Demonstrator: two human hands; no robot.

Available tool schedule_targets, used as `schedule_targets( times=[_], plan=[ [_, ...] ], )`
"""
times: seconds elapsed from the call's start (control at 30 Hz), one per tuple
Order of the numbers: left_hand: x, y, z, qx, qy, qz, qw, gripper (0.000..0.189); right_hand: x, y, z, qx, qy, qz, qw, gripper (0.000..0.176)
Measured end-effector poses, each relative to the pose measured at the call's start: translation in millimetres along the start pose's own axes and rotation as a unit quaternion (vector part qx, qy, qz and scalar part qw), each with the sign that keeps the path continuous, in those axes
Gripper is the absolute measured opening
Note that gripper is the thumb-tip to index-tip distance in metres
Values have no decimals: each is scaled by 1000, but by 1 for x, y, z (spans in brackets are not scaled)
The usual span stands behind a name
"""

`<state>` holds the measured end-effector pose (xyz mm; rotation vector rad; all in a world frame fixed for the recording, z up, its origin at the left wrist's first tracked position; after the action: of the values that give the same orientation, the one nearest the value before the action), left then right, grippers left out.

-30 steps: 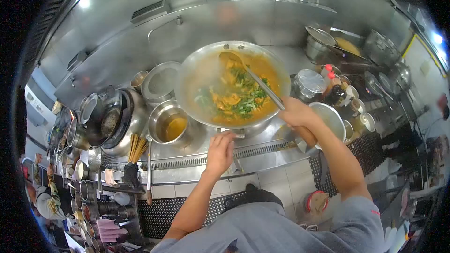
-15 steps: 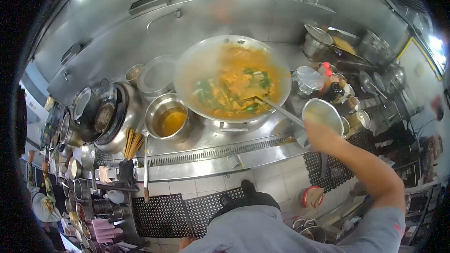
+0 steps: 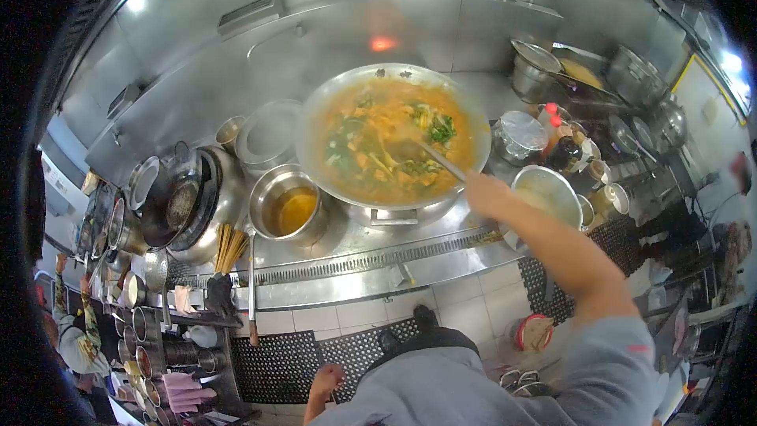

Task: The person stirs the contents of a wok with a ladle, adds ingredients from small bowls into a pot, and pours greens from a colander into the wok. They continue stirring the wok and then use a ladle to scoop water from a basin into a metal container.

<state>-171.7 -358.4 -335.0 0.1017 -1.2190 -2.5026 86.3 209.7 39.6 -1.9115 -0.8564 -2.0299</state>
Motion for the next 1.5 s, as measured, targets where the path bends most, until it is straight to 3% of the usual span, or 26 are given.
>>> schedule_targets(
  times=[0.03,0.07,0.13,0.2,0.3,0.33,0.43,0.47,0.5,0.53,0.57,0.63,0.7,0.8,0.83,0.9,0.93,1.03,1.07,1.17,1.2,1.27,1.3,1.33,1.43,1.5],
  plan=[
    [-3,-4,5,-18,-17,-11,1000,25,9,-15,-5,-5,-67,-30,997,32],
    [-10,4,41,-142,-149,-50,977,27,19,-26,-11,-9,-130,-59,990,34],
    [-1,14,58,-213,-164,9,963,28,44,-12,-20,-51,-167,-95,980,36],
    [7,14,35,-45,-5,42,998,30,79,15,-36,-52,-230,-71,969,40],
    [-9,12,39,-83,-52,-26,995,30,76,-4,-42,19,-257,-21,966,40],
    [-17,15,52,-194,-143,-51,969,26,68,-7,-51,52,-283,-22,957,39],
    [-18,-17,-48,89,63,-50,993,23,37,29,-65,66,-156,-115,979,41],
    [-23,-2,-62,109,102,-47,988,20,29,48,-56,80,-151,-95,981,42],
    [-34,3,-99,146,200,-85,965,18,23,68,-41,96,-146,-76,982,43],
    [-42,10,-144,182,297,-120,930,17,23,90,-20,-2,-104,-145,984,44],
    [-54,22,-168,214,390,-152,883,15,33,110,-6,23,-51,-130,990,44],
    [-52,61,-187,247,352,-46,902,15,36,111,14,36,14,-111,993,40],
    [-50,74,-190,260,314,-11,913,16,30,95,27,-3,38,-104,994,34],
    [-50,9,-205,254,254,-76,930,20,7,33,-6,-32,-22,-29,999,30],
    [-32,-32,-169,24,119,-83,989,20,-2,9,-22,-13,-15,-27,999,30],
    [-23,-24,-106,-40,-65,-78,994,21,-7,8,-32,15,-34,-21,999,30],
    [-18,4,-55,9,92,-32,995,24,-2,26,-34,19,-63,-16,998,31],
    [-3,37,-44,54,163,51,984,25,11,88,1,-18,-5,-86,996,27],
    [-6,68,-20,76,139,78,984,26,13,98,13,-12,19,-102,994,25],
    [-13,64,-63,109,106,30,988,25,11,69,22,0,4,-30,1000,22],
    [-18,58,-71,103,165,34,980,25,13,46,12,-12,2,1,1000,22],
    [-14,32,-83,57,61,13,996,26,-3,-21,9,33,33,16,999,25],
    [-14,21,-81,32,10,2,999,26,14,-21,3,0,-64,-32,997,32],
    [-11,22,-83,47,160,7,986,25,31,-13,-8,-30,-162,-81,983,40],
    [8,19,-71,59,49,36,996,23,61,-5,-14,-42,-204,-33,977,47],
    [6,37,-33,54,28,56,997,25,78,-25,-35,3,-238,15,971,39]
  ],
)
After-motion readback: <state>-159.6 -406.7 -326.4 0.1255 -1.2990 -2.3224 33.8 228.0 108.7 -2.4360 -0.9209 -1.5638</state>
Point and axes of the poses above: each hand's wrist, its own y-axis away from the middle knuckle, its own x-axis out of the back of the hand, z = x × y, the point moved 10 cm from there along -y, towards the middle knuckle, and after that the axes turned 5 degrees about -z, right-handed, at the moved point
